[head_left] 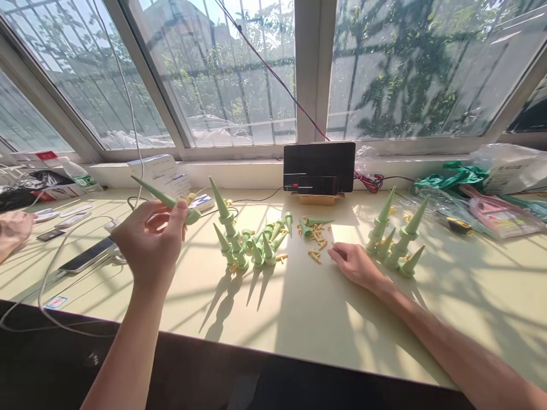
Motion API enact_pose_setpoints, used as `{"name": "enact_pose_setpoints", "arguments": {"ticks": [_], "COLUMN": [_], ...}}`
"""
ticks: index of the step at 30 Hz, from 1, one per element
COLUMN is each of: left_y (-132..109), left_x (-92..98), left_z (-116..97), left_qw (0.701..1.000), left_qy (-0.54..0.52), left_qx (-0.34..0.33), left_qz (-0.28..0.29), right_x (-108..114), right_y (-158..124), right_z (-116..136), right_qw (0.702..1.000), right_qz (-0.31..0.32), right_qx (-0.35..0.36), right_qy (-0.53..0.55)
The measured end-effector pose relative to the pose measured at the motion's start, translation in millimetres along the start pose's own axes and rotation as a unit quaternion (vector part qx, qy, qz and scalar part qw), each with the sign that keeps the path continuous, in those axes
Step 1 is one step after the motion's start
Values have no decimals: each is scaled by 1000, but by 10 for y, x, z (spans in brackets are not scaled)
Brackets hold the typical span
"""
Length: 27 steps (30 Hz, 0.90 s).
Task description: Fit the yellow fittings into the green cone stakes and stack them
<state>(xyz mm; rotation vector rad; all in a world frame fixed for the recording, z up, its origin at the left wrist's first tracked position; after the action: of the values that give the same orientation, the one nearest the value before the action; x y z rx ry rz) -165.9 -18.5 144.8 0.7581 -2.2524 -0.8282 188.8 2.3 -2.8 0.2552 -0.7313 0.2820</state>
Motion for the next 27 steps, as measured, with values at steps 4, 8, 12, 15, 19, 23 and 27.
{"name": "enact_pose_setpoints", "arguments": {"ticks": [4, 8, 12, 15, 19, 23, 27], "left_y": [-4, -30, -51, -71, -110, -172, -247], "left_x": [-140, -233, -260, -259, -273, -326, -377], "left_z": [150, 204, 228, 244, 287, 345, 415], "left_qw": [995, 996, 998, 998, 996, 992, 987], "left_qy": [-79, -61, 2, 26, 33, 36, 42], "left_qx": [41, 37, 19, 20, 28, 30, 31], "left_qz": [38, 44, 59, 57, 73, 118, 152], "right_x": [4, 4, 1, 1, 3, 5, 1], "right_y": [1, 2, -3, -6, -6, -5, -5], "right_z": [2, 4, 8, 11, 13, 18, 14], "right_qw": [1000, 1000, 1000, 1000, 1000, 1000, 1000], "right_qz": [4, 3, 5, 7, 9, 8, 9], "right_qx": [-6, -7, -8, -10, -9, -7, -8], "right_qy": [3, 7, 15, 16, 15, 11, 7]}}
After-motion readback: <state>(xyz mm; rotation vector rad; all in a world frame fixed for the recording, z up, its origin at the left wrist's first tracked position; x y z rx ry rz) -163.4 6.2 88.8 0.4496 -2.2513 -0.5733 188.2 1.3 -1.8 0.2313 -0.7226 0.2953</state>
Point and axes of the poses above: each hand's wrist, its own y-axis towards the middle knuckle, its own x-axis out of the back of the hand, z = x × y, the point moved 2 cm from there along y, towards the middle knuckle, and after that the axes turned 14 degrees about z, right-handed, at the moved point
